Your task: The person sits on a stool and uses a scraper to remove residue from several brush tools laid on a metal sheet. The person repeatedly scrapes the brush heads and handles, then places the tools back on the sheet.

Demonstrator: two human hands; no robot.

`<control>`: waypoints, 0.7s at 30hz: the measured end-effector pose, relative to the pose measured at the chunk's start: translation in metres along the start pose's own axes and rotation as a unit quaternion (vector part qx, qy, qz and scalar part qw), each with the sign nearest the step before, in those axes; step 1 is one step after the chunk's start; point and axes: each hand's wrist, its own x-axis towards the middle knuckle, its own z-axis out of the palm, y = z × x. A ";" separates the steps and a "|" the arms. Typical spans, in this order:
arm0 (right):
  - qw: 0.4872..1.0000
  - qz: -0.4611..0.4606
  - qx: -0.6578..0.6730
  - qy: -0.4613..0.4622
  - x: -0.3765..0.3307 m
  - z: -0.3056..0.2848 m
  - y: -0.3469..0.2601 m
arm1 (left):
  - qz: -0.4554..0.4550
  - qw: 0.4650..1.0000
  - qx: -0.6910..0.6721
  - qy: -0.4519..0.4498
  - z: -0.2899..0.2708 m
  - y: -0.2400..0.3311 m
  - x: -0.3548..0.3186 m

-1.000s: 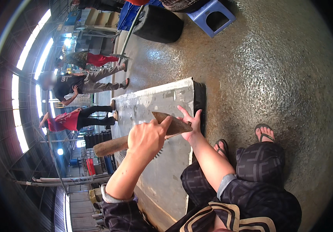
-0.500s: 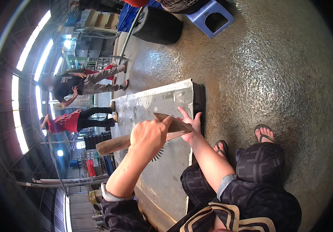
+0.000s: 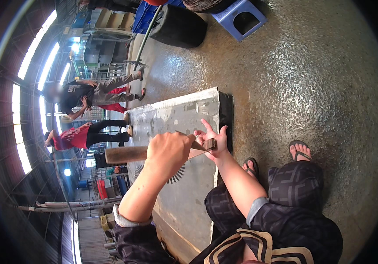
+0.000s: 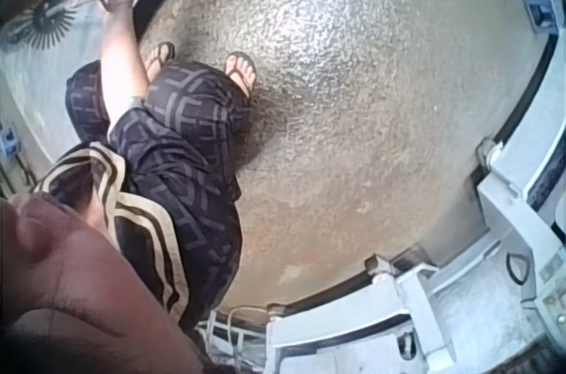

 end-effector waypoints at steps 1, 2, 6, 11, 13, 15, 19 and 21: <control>1.000 -0.003 -0.005 0.001 0.002 0.001 -0.001 | -0.002 1.000 -0.006 0.006 0.003 -0.002 0.001; 1.000 -0.003 0.016 -0.016 0.000 0.002 -0.001 | -0.003 1.000 -0.011 0.012 0.004 -0.003 0.002; 0.998 0.002 0.021 0.057 0.000 0.016 -0.001 | -0.021 0.998 -0.060 0.028 0.009 -0.003 0.008; 1.000 0.018 0.020 0.000 -0.001 0.010 0.003 | -0.030 0.996 -0.079 -0.011 0.019 -0.007 0.025; 0.999 0.009 0.013 0.047 0.000 0.015 0.003 | -0.027 0.995 -0.090 -0.014 0.018 -0.007 0.023; 0.997 -0.002 0.023 0.068 0.000 0.017 0.001 | -0.025 0.995 -0.095 -0.021 0.018 -0.007 0.026; 0.997 -0.008 0.065 0.048 0.000 0.018 0.007 | -0.032 0.994 -0.096 -0.036 0.017 -0.007 0.030; 0.995 -0.012 0.070 0.065 0.002 0.018 0.007 | -0.025 0.992 -0.111 -0.046 0.017 -0.007 0.032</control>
